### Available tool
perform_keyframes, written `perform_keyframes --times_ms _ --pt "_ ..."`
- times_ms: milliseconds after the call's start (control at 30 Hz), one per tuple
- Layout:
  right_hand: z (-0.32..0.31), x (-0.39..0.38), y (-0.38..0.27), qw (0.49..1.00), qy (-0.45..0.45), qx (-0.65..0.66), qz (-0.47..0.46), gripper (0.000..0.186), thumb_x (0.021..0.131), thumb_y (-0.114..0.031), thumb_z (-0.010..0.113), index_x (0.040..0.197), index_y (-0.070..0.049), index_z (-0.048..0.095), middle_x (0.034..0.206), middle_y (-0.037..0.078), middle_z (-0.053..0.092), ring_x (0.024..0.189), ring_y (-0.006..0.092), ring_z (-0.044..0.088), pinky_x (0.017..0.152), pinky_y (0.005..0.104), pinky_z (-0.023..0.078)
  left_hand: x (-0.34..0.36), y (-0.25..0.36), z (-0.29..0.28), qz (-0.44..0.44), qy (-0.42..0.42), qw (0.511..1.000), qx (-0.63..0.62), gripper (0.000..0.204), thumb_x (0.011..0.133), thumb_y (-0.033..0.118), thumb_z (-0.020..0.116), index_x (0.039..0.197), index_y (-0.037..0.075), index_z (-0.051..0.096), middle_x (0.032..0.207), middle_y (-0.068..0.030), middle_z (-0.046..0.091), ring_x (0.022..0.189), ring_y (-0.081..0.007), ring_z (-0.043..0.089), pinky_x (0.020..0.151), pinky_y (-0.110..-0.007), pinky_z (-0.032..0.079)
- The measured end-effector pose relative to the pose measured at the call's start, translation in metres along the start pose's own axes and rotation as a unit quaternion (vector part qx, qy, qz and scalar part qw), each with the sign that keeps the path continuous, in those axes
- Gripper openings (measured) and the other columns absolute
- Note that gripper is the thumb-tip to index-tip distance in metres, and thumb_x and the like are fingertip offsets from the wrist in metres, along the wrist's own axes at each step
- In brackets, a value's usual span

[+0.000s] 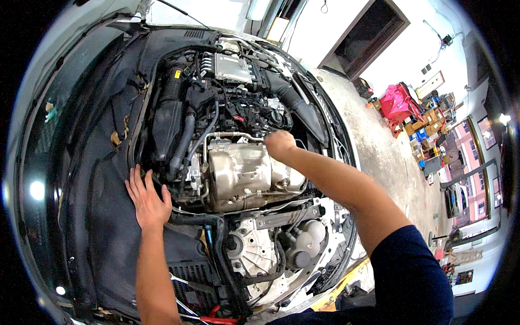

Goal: The person works on a car engine, using a long tool to reach internal parts and later using a socket wrench to loosen or tighten components.

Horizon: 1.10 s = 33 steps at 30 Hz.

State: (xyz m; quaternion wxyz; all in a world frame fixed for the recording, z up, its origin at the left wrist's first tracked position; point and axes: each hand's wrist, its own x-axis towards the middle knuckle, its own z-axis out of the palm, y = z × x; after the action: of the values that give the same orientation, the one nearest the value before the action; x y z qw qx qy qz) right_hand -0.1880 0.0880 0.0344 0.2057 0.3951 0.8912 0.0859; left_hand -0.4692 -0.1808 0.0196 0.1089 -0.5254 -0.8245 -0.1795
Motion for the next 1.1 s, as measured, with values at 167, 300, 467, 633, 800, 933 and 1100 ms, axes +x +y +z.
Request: perform_keyframes --times_ms 167,300,467,633,800,933,1100 --pt "0.027 0.048 0.035 0.988 -0.139 0.014 0.069 0.022 0.081 -0.018 0.056 0.093 -0.006 0.068 0.092 0.012 0.068 0.087 0.0262 0.067 0.07 0.037 0.054 0.001 0.002 0.005 0.0 -0.003 1.0 -0.006 0.049 0.084 0.024 0.051 0.127 0.001 0.041 0.142 -0.0197 0.027 0.136 -0.0343 0.019 0.113 -0.05 0.011" --pt "-0.012 0.009 0.009 0.978 0.039 0.14 0.152 0.022 0.084 -0.02 0.057 0.096 -0.003 0.064 0.093 0.014 0.068 0.091 0.0255 0.066 0.072 0.0405 0.053 0.002 -0.002 0.001 -0.009 0.003 1.0 -0.003 0.05 0.083 0.024 0.052 0.126 0.001 0.041 0.141 -0.0199 0.028 0.136 -0.034 0.02 0.113 -0.05 0.011" --pt "-0.006 0.005 0.0 0.957 -0.02 -0.249 -0.144 0.016 0.082 -0.012 0.057 0.09 -0.011 0.072 0.095 0.009 0.069 0.092 0.0233 0.065 0.072 0.0361 0.054 0.001 -0.001 0.004 -0.005 0.0 1.0 -0.01 0.05 0.083 0.024 0.052 0.126 0.001 0.041 0.141 -0.0194 0.028 0.136 -0.0335 0.02 0.113 -0.05 0.012" --pt "-0.017 0.001 -0.014 0.998 0.011 0.005 0.055 0.022 0.082 -0.012 0.056 0.098 -0.009 0.069 0.099 0.011 0.068 0.094 0.0262 0.065 0.082 0.0364 0.052 0.0 0.0 0.006 0.003 0.002 1.0 -0.011 0.05 0.083 0.024 0.053 0.126 0.002 0.042 0.141 -0.0193 0.029 0.136 -0.0333 0.02 0.113 -0.05 0.013" --pt "-0.034 0.012 -0.016 0.983 -0.004 0.084 0.16 0.022 0.081 -0.014 0.055 0.097 -0.008 0.069 0.103 0.013 0.067 0.098 0.0273 0.064 0.084 0.0385 0.051 0.0 -0.005 0.006 0.002 0.015 1.0 -0.008 0.049 0.084 0.023 0.051 0.126 0.001 0.041 0.141 -0.0202 0.029 0.135 -0.0348 0.02 0.113 -0.051 0.012" --pt "-0.025 -0.006 0.009 0.981 0.011 0.092 0.169 0.021 0.081 -0.017 0.055 0.089 -0.006 0.07 0.097 0.016 0.067 0.091 0.0307 0.065 0.081 0.0401 0.051 0.002 0.0 0.002 0.001 0.002 1.0 -0.017 0.05 0.084 0.024 0.051 0.127 0.0 0.041 0.142 -0.0203 0.027 0.136 -0.0347 0.019 0.113 -0.051 0.011" --pt "-0.021 -0.054 0.016 0.955 0.068 0.183 0.222 0.04 0.087 -0.037 0.051 0.081 -0.001 0.069 0.084 0.021 0.066 0.08 0.0355 0.066 0.073 0.0439 0.052 0.002 -0.003 0.004 0.004 -0.001 1.0 -0.008 0.053 0.084 0.025 0.052 0.129 0.001 0.039 0.142 -0.0193 0.026 0.136 -0.0337 0.019 0.113 -0.05 0.011"
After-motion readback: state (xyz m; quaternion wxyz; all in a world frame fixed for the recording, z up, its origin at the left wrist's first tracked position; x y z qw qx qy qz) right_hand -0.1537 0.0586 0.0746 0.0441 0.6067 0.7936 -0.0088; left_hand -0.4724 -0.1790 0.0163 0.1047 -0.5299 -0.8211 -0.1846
